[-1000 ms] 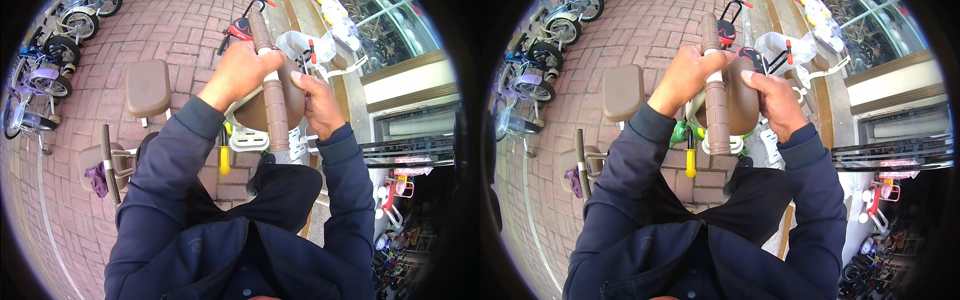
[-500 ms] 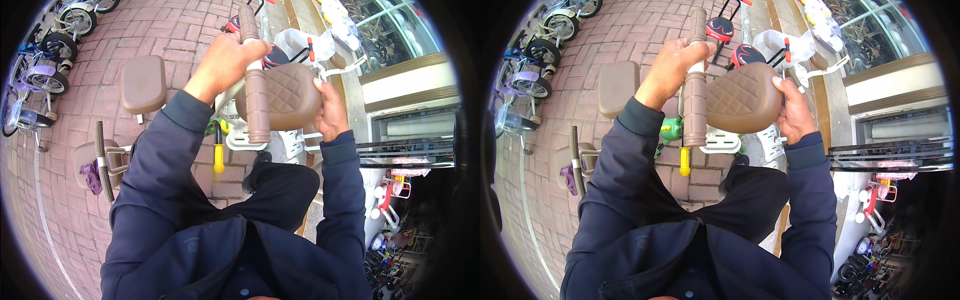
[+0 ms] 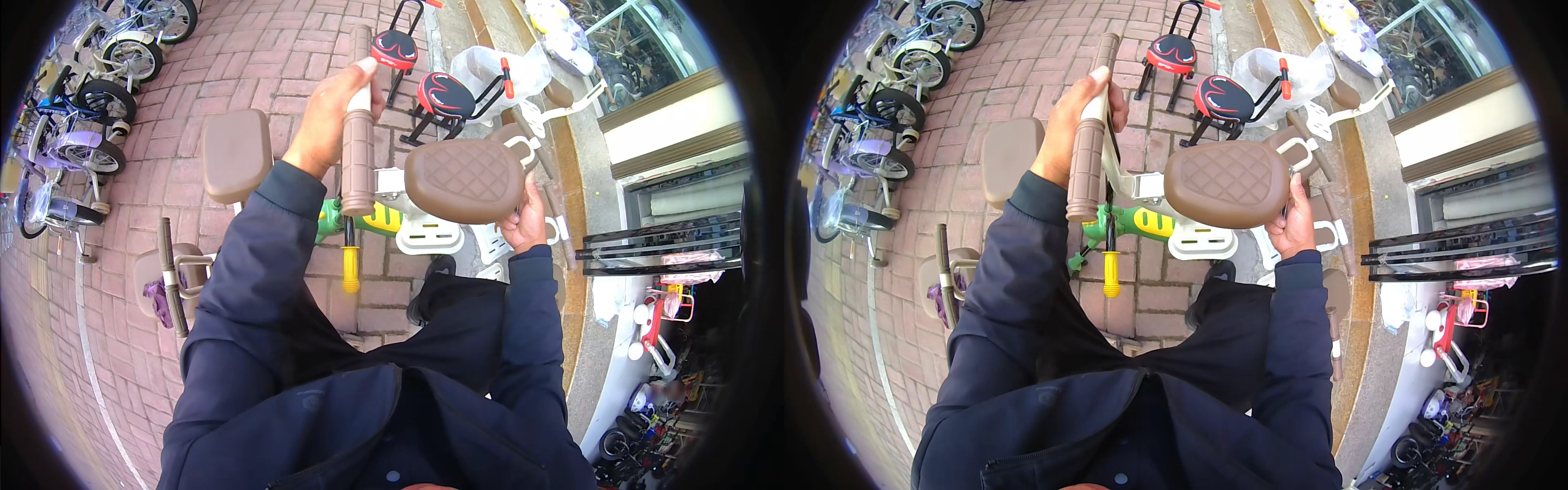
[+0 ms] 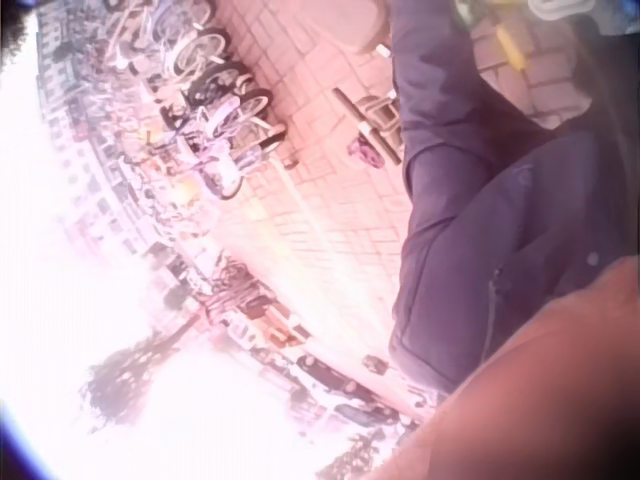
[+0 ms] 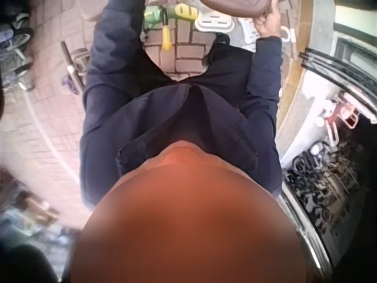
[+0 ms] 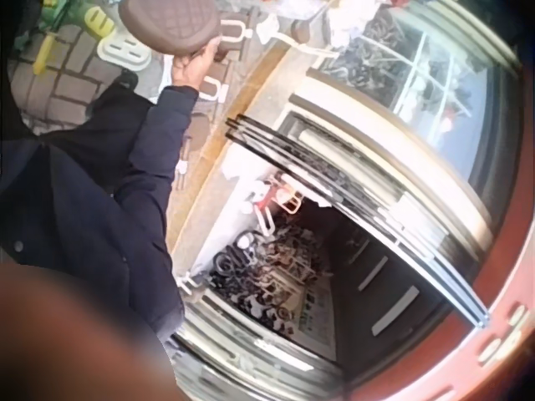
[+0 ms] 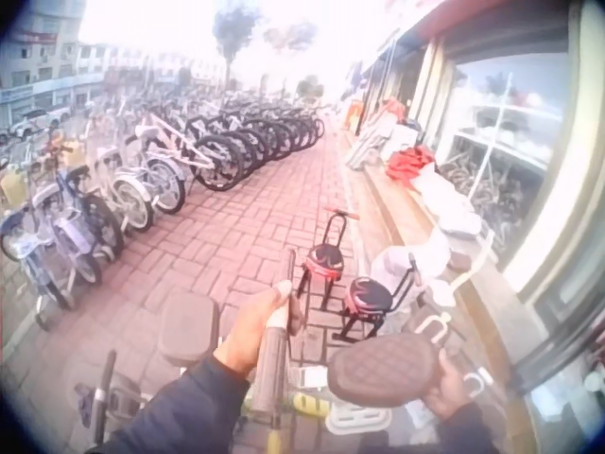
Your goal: The person assembles a child's tricycle outdoors on a paved area. They attach the white frame to the green body, install the brown seat, and tighten multiple bolts with a wrench. The person repeatedly flips the tricycle to access different fasteners and continues tightening until the end of the clip.
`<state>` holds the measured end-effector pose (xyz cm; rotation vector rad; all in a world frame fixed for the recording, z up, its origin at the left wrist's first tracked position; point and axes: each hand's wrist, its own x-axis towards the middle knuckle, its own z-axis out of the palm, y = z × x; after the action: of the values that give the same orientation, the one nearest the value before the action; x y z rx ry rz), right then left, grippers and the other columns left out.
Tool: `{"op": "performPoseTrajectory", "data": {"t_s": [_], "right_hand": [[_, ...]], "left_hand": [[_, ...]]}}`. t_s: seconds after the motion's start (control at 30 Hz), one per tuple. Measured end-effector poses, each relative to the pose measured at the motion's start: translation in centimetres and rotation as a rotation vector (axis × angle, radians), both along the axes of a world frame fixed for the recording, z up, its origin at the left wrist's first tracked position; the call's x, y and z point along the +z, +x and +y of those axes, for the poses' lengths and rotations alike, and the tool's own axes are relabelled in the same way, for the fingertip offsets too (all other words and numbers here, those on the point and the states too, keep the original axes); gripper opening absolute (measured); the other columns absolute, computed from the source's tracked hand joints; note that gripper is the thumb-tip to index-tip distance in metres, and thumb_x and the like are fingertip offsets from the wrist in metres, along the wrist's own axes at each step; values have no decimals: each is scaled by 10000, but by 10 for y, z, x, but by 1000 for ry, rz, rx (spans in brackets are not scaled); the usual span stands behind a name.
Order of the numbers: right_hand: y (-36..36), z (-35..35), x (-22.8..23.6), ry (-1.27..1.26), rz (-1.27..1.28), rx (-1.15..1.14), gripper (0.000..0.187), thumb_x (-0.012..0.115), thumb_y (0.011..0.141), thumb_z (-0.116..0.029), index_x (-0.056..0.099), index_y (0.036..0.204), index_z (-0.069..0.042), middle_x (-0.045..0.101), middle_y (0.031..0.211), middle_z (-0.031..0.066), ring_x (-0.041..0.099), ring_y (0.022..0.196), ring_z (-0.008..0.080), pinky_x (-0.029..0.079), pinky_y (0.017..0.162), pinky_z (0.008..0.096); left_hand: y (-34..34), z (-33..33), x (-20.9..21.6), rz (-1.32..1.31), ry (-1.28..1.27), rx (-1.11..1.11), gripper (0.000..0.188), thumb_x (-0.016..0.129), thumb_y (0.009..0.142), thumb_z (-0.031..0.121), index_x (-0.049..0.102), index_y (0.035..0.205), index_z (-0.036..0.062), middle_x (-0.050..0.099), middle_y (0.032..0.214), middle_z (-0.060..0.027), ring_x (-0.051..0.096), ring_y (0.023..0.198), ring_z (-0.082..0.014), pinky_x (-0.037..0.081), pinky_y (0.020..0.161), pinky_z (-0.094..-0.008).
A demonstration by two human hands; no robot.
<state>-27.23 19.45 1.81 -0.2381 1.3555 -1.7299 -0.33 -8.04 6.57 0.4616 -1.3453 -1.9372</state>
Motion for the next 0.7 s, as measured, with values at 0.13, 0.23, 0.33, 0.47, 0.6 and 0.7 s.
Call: {"op": "performPoseTrajectory", "data": {"t_s": [0.13, 0.23, 0.33, 0.47, 0.6, 0.7], "right_hand": [[6, -16, -4, -46, 11, -17, 519, 527, 1046, -581, 671, 1152, -94, 600, 710, -39, 358, 419, 38, 238, 360, 205], [5, -27, -1, 19, 77, -89, 463, 561, 1040, -533, 677, 1126, -93, 602, 711, -47, 358, 416, 38, 236, 360, 205], [0, -33, 3, 9, 50, -105, 376, 611, 1023, -471, 680, 1074, -105, 616, 711, -45, 358, 409, 41, 221, 348, 209], [-11, -37, 1, 34, -14, -243, 341, 630, 1017, -453, 674, 1038, -116, 629, 712, -37, 396, 411, 45, 217, 341, 209], [-19, -35, -8, -38, -73, -219, 347, 634, 1011, -466, 673, 1030, -122, 642, 739, -28, 442, 437, 42, 223, 342, 208], [-19, -31, -13, -78, -62, -170, 423, 617, 1013, -540, 669, 1056, -123, 630, 760, -29, 393, 439, 44, 224, 357, 202]], "left_hand": [[-9, -10, -18, 59, 133, 90, 696, 393, 1064, 608, 680, 888, -1, 669, 757, -103, 651, 694, -192, 529, 672, -328], [-17, -11, -39, 25, 205, 299, 723, 329, 1078, 642, 686, 999, 19, 693, 818, -102, 662, 719, -198, 531, 686, -331], [-29, 2, -65, -127, 105, 371, 721, 300, 1074, 652, 640, 1071, 16, 707, 930, -117, 703, 872, -223, 565, 798, -367], [-36, 27, -95, -116, -253, 315, 602, 390, 1081, 557, 561, 1327, 34, 698, 1127, -101, 642, 1095, -197, 498, 940, -367], [-49, 28, -108, -332, -242, 148, 492, 697, 985, 446, 660, 1184, -3, 686, 1008, -62, 618, 960, -153, 494, 861, -328], [-60, 24, -107, -370, -35, 200, 379, 759, 945, 384, 693, 923, 11, 644, 831, -44, 588, 784, -150, 475, 740, -332]]}}
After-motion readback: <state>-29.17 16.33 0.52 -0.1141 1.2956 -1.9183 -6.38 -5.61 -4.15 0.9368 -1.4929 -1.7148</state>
